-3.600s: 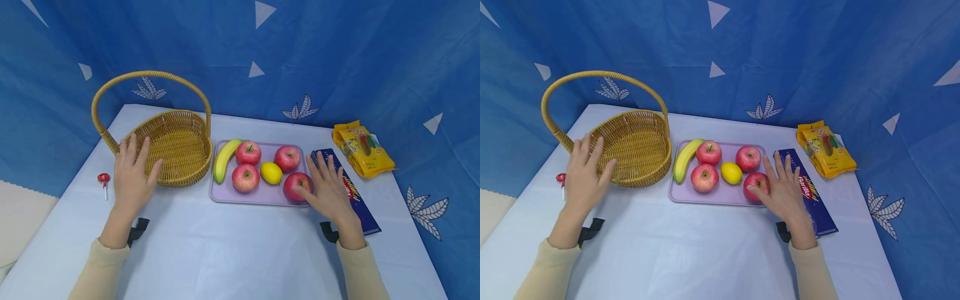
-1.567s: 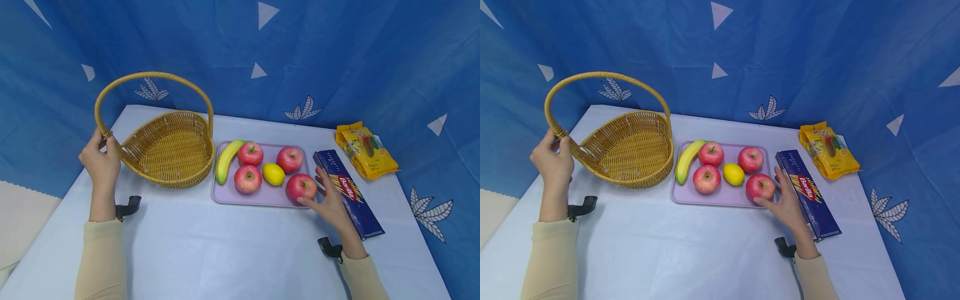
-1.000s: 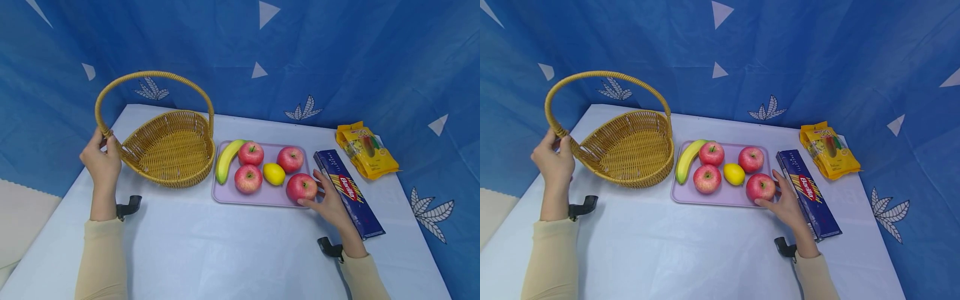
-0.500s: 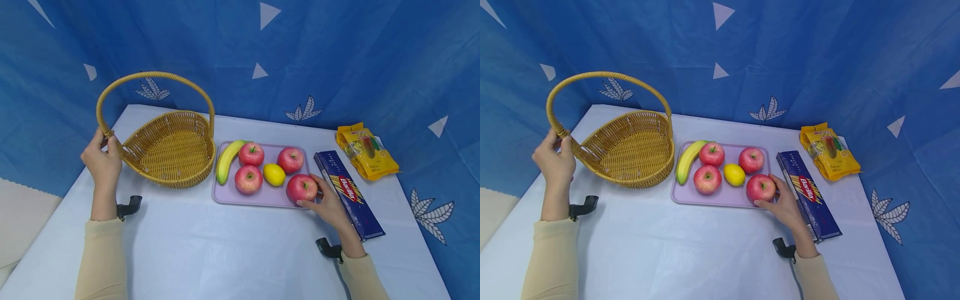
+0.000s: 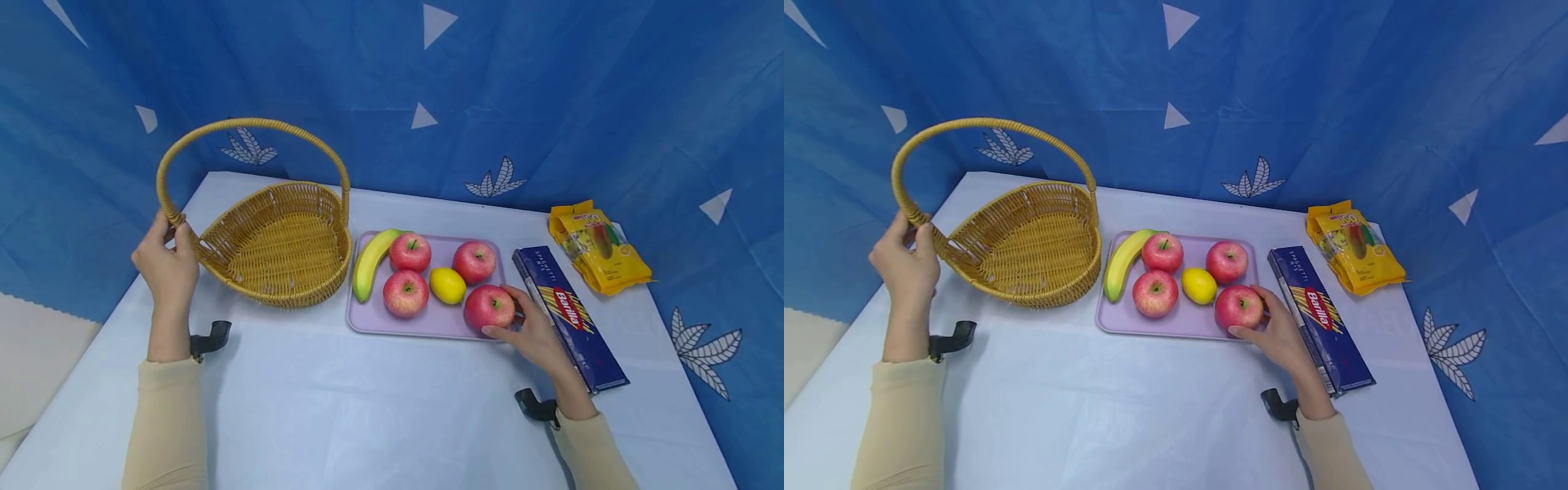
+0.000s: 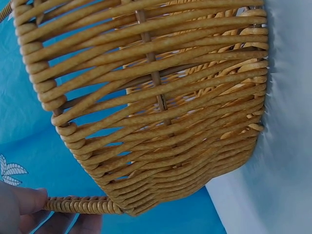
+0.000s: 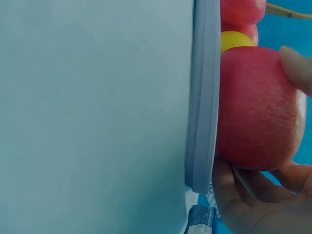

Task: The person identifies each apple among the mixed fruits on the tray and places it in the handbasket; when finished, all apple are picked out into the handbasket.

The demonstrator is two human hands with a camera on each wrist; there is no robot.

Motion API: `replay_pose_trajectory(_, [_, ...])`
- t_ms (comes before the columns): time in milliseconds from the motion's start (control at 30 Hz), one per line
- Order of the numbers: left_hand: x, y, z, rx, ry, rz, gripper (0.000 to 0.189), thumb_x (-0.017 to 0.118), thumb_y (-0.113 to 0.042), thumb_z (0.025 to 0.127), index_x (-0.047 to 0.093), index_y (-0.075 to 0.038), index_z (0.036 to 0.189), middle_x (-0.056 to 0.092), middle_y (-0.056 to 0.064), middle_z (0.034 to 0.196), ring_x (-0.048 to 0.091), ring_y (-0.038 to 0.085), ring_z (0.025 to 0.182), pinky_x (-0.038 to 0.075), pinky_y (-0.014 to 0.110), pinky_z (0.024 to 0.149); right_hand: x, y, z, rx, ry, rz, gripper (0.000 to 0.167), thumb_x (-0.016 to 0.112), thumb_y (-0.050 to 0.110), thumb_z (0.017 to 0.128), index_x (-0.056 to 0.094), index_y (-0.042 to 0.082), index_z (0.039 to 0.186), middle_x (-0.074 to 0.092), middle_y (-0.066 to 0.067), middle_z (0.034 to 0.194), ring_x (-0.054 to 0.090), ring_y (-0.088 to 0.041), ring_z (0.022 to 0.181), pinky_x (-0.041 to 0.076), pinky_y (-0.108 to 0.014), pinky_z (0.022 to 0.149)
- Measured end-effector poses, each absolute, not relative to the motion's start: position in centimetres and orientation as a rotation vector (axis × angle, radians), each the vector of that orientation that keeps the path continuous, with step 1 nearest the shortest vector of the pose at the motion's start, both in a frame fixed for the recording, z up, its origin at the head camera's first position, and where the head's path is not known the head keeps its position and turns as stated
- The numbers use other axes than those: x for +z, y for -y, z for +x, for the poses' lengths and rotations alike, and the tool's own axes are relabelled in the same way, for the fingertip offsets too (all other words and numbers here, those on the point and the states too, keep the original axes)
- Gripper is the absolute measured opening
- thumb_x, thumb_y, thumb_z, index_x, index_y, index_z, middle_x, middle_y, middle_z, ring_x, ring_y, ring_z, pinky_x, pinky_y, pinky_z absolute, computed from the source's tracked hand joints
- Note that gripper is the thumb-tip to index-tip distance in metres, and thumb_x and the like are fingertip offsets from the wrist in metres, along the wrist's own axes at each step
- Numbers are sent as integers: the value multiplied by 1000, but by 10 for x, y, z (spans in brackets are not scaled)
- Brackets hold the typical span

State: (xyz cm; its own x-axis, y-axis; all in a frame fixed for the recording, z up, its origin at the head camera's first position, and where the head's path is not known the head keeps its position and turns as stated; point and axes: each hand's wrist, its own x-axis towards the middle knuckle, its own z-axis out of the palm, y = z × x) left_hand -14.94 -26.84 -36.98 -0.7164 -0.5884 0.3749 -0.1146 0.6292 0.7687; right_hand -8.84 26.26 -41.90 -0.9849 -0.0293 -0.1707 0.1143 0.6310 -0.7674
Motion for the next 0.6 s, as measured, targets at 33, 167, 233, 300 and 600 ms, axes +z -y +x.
replay_pose_trajectory(33, [-370, 268, -149, -991, 2231, 543, 35, 44, -28, 104, 61, -17, 132, 67, 7, 127, 62, 20, 120, 53, 43, 101, -418, -262, -89, -1280, -2683, 60, 91, 80, 29, 81, 27, 9, 152, 40, -20, 147, 42, -36, 129, 46, -57, 105])
replay_pose_trajectory(167, [-370, 268, -149, -988, 2233, 538, 34, 44, -28, 104, 61, -17, 132, 67, 7, 127, 61, 20, 120, 53, 43, 101, -408, -258, -90, -1345, -2675, -7, 88, 80, 28, 81, 30, 9, 151, 43, -18, 146, 43, -34, 128, 48, -51, 105])
replay_pose_trajectory(233, [-370, 268, -149, -989, 2231, 538, 34, 45, -28, 104, 61, -17, 132, 67, 7, 127, 62, 20, 120, 53, 44, 101, -401, -255, -90, -1384, -2679, -53, 86, 80, 26, 81, 32, 8, 150, 44, -16, 145, 44, -32, 127, 50, -39, 102])
replay_pose_trajectory(300, [-371, 268, -149, -989, 2230, 544, 34, 44, -29, 104, 61, -17, 132, 67, 7, 127, 62, 20, 120, 53, 44, 101, -393, -250, -91, -1430, -2675, -99, 84, 80, 23, 81, 33, 9, 149, 44, -15, 145, 44, -30, 126, 49, -24, 97])
replay_pose_trajectory(600, [-372, 269, -150, -977, 2224, 524, 34, 45, -28, 104, 62, -15, 130, 67, 8, 126, 62, 20, 120, 53, 45, 100, -366, -210, -98, -1604, -2637, -287, 84, 82, 12, 77, 37, 8, 148, 47, -12, 140, 46, -24, 124, 52, -12, 85])
